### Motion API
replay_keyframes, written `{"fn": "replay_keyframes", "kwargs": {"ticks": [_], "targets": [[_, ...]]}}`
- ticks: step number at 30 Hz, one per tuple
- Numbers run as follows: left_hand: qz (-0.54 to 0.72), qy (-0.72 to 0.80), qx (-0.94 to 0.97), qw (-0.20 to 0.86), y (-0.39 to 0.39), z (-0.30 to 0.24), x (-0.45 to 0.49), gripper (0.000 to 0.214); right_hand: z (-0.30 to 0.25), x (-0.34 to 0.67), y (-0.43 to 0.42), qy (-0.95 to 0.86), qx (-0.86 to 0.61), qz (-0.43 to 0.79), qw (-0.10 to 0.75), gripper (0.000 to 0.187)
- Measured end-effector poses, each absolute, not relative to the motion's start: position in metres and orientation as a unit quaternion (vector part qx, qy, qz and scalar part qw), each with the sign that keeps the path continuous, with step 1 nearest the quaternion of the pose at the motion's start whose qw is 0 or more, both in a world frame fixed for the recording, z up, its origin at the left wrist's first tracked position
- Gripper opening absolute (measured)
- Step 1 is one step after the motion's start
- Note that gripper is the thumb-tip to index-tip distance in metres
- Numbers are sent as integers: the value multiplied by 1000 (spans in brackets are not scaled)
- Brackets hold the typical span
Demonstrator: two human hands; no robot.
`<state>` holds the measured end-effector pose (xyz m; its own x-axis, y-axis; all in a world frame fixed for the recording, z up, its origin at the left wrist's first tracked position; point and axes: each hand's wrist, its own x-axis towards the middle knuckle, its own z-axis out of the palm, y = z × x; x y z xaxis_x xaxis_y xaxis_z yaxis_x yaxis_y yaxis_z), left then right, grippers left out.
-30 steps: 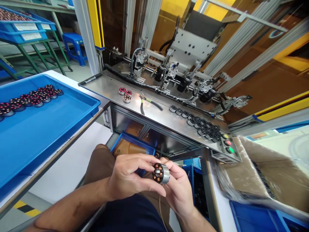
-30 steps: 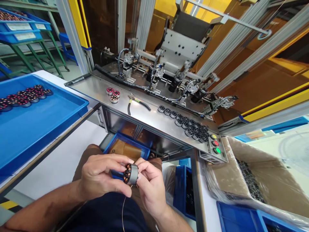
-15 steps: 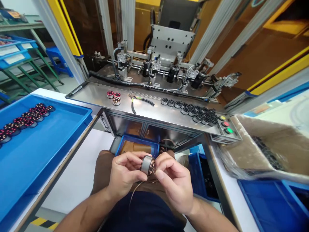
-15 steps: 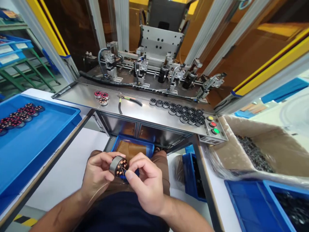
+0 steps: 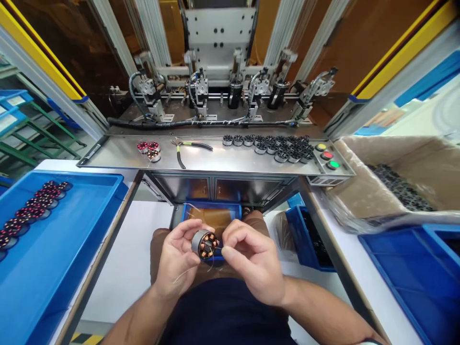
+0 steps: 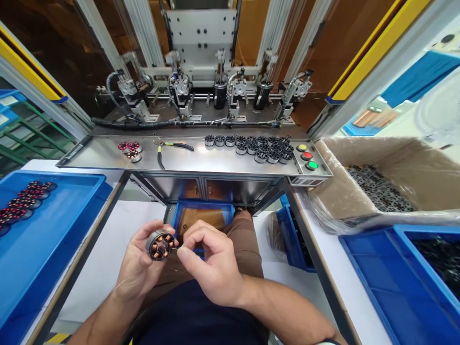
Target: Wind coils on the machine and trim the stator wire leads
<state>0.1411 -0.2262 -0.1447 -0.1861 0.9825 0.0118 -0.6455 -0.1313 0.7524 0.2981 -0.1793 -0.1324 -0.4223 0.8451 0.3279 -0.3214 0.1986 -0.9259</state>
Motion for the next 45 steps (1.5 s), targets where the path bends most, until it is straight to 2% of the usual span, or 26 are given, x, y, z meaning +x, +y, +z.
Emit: {"fn": "replay_keyframes", "kwargs": {"ticks": [5,8,11,14,16,18,21,28,39,42,45], "targets": [[688,314,261,601,-224,-147,143,49,-143,292,-176,-520,-229,678,465,18],[689,321,266,593,-222,-148,142,46,-149,294,-174,-529,-241,668,465,20],[679,324,285,594,-222,-147,140,42,-148,304,-170,-627,-245,513,532,10],[673,325,308,589,-223,-143,139,40,-141,315,-164,-752,-177,236,589,41],[673,324,318,585,-223,-142,139,39,-135,317,-159,-802,-127,125,570,34],[673,320,325,583,-222,-142,139,39,-129,314,-155,-824,-111,101,547,19],[672,319,329,581,-221,-144,139,37,-125,307,-153,-824,-114,117,542,10],[670,328,325,581,-225,-148,135,37,-120,302,-158,-772,-194,261,546,15],[661,332,312,596,-221,-156,132,37,-129,300,-164,-678,-273,444,518,11],[654,320,310,612,-221,-156,133,37,-132,298,-163,-656,-302,478,501,12],[655,310,318,611,-219,-155,132,37,-135,298,-162,-635,-291,492,520,8]]}}
